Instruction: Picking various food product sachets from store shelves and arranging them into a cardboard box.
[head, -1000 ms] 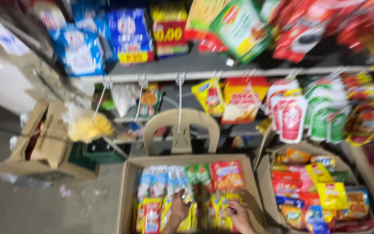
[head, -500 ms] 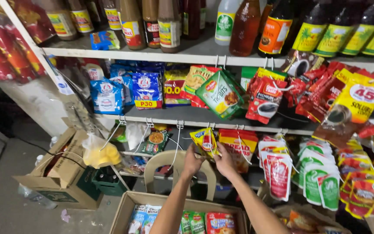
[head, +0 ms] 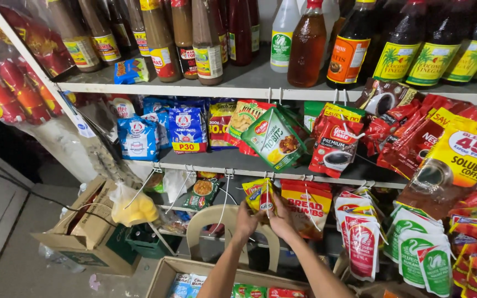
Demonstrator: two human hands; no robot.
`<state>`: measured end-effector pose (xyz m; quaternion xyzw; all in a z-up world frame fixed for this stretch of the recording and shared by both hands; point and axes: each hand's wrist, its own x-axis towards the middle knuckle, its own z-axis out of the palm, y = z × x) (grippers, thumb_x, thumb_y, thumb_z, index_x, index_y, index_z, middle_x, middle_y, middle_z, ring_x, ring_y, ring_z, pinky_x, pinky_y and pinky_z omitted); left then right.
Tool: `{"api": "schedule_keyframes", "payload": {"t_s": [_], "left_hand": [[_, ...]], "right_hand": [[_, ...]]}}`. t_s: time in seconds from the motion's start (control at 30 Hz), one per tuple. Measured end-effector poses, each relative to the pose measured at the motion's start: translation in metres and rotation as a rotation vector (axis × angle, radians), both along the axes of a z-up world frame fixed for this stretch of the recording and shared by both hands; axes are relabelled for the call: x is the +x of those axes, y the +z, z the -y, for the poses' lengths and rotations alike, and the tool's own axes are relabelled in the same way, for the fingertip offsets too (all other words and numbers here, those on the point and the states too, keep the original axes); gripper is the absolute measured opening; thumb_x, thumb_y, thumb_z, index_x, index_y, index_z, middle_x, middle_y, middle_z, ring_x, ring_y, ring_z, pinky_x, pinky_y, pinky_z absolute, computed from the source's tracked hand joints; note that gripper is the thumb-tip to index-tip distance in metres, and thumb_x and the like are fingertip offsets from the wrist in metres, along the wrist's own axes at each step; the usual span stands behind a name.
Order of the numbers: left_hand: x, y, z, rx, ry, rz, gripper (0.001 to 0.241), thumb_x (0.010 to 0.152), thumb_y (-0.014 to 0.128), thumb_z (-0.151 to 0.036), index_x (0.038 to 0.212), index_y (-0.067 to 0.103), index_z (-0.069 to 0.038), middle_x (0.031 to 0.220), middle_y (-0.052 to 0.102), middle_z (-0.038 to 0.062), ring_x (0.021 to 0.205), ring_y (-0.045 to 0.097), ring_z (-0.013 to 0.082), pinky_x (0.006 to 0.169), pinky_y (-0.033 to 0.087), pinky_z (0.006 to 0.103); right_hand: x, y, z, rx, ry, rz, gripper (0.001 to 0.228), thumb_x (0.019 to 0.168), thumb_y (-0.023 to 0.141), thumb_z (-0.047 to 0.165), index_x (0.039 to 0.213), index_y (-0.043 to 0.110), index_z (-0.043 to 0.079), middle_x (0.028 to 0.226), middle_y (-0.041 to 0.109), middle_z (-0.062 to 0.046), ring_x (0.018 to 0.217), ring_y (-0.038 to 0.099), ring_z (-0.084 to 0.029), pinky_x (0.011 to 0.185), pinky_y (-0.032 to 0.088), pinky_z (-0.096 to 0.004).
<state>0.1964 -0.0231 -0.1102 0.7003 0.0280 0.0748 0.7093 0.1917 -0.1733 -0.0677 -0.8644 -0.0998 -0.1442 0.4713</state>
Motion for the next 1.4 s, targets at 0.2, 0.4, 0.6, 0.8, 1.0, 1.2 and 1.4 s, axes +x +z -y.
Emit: {"api": "schedule_keyframes", "payload": {"t_s": [0.2,0.4,0.6,0.8,1.0,1.2,1.4], "left_hand": [[-0.061,0.040,0.001,-0.136,-0.096,-0.018,0.034,0.092,0.075,-0.020,0.120,0.067,-0.002,0.107,0.077,0.008,0.093,0.071,0.0155,0.084,0.058,0.0324],[-0.116,0.033,-0.007,-0.309,-0.207,-0.084,0.027,0.095,0.072,-0.023,0.112,0.073,-0.002,0.097,0.077,0.005,0.083,0.068,0.0107,0.077,0.056,0.0292],[-0.164,0.088,-0.016,-0.305,-0.256,-0.054,0.026,0.096,0.072,-0.022,0.111,0.073,-0.001,0.097,0.077,0.005,0.081,0.068,0.0098,0.074,0.055,0.0284],[-0.214,0.113,-0.027,-0.424,-0.386,-0.019,0.031,0.090,0.077,-0.019,0.114,0.071,-0.002,0.102,0.077,0.005,0.088,0.071,0.0118,0.081,0.058,0.0303],[-0.263,0.049,-0.040,-0.233,-0.584,-0.126,0.042,0.079,0.087,-0.007,0.117,0.070,-0.001,0.109,0.078,0.006,0.096,0.072,0.0130,0.090,0.060,0.0309],[-0.313,0.011,-0.072,-0.101,-0.546,-0.285,0.047,0.078,0.088,-0.012,0.121,0.069,-0.003,0.112,0.078,0.006,0.098,0.072,0.0136,0.090,0.060,0.0317],[-0.379,-0.073,-0.103,-0.092,-0.734,-0.420,0.056,0.075,0.090,-0.010,0.126,0.067,-0.004,0.118,0.076,0.006,0.107,0.070,0.0161,0.096,0.057,0.0327]], "right_hand": [[-0.027,-0.021,0.003,0.313,-0.034,-0.205,0.039,0.090,0.067,0.007,0.127,0.057,0.005,0.114,0.071,-0.009,0.103,0.069,-0.019,0.087,0.057,-0.033],[-0.106,0.014,0.010,0.406,0.051,-0.168,0.020,0.094,0.065,0.006,0.113,0.066,0.002,0.100,0.073,-0.006,0.095,0.068,-0.015,0.085,0.054,-0.029],[-0.150,0.061,0.016,0.490,0.130,-0.130,0.013,0.093,0.066,0.002,0.106,0.066,-0.001,0.100,0.071,-0.006,0.096,0.066,-0.014,0.089,0.052,-0.029],[-0.196,0.094,0.005,0.608,0.141,-0.157,0.016,0.093,0.063,0.000,0.109,0.065,0.000,0.105,0.070,-0.006,0.101,0.066,-0.013,0.092,0.051,-0.029],[-0.239,0.039,-0.003,0.650,-0.020,-0.229,0.020,0.095,0.065,0.003,0.114,0.065,-0.002,0.106,0.071,-0.010,0.099,0.066,-0.017,0.090,0.052,-0.030],[-0.336,0.051,-0.054,0.687,-0.163,-0.976,0.052,0.096,0.065,0.029,0.145,0.051,0.022,0.133,0.064,0.000,0.114,0.062,-0.015,0.089,0.052,-0.042],[-0.405,-0.084,-0.053,0.756,0.029,-1.213,0.056,0.091,0.068,0.024,0.145,0.052,0.018,0.137,0.064,-0.005,0.120,0.065,-0.022,0.095,0.060,-0.046]]}}
